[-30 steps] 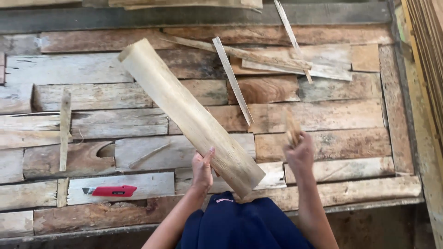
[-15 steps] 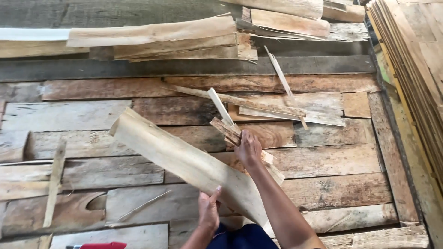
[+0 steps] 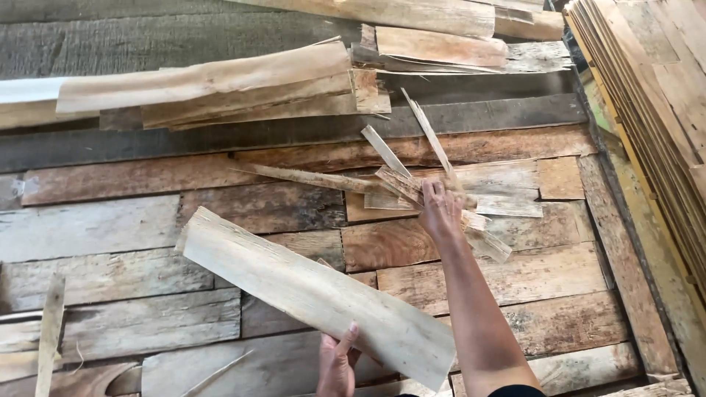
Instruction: Inspecting and trimming thin wood veneer strips using a utility knife on a wooden work surface.
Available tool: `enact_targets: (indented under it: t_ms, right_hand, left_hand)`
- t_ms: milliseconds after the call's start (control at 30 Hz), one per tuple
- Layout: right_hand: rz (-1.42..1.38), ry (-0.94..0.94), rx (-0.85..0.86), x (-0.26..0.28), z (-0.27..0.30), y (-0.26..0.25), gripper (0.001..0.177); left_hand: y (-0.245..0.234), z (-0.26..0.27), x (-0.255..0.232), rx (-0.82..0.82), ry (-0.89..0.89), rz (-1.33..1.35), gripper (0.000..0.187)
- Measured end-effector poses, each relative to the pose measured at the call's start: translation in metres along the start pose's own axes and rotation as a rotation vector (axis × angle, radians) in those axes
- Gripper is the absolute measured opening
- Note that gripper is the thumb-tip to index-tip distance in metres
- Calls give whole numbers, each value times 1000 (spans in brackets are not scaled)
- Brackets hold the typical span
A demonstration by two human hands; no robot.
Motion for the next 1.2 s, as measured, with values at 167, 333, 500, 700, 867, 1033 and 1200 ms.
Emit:
enact_targets:
  t_ms: [167,333,500,700,867,1033,1200]
  right_hand:
    - [160,-174,-129,-13,-13,9,50]
    - [148,-262,-417,-25,-15,-14,44]
    - [-26,-93,-101,-17,12,-43,49]
    - [243,-73,-117,-42,41,-35,61]
    - [98,0,-57,-87,50,-8,65]
    - [51,207,80,-103,106,-15,64]
    - [-99,208,32,-92,174,7,41]
  left_hand:
    - [30,-4,8,-3,-67,40,58]
    - [49,-14,21,84,-74,29,59]
    - [46,-42,43,100,-56,-106,40]
    - [73,-14,18,26,-103,-232,78]
    - [49,-31,21,102,-223,-615,43]
    - [41,-10,9,349,-314,-1271,43]
    - [97,25,48,839,-261,-905,92]
Point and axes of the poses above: each hand's wrist, its own z-axis away from the middle knuckle, its own y-axis out of the palm, x = y × z, the point moved 7 cm from there along -z, towards the middle knuckle, and after that the axes turned 1 degree about z, right-handed, at the moved point
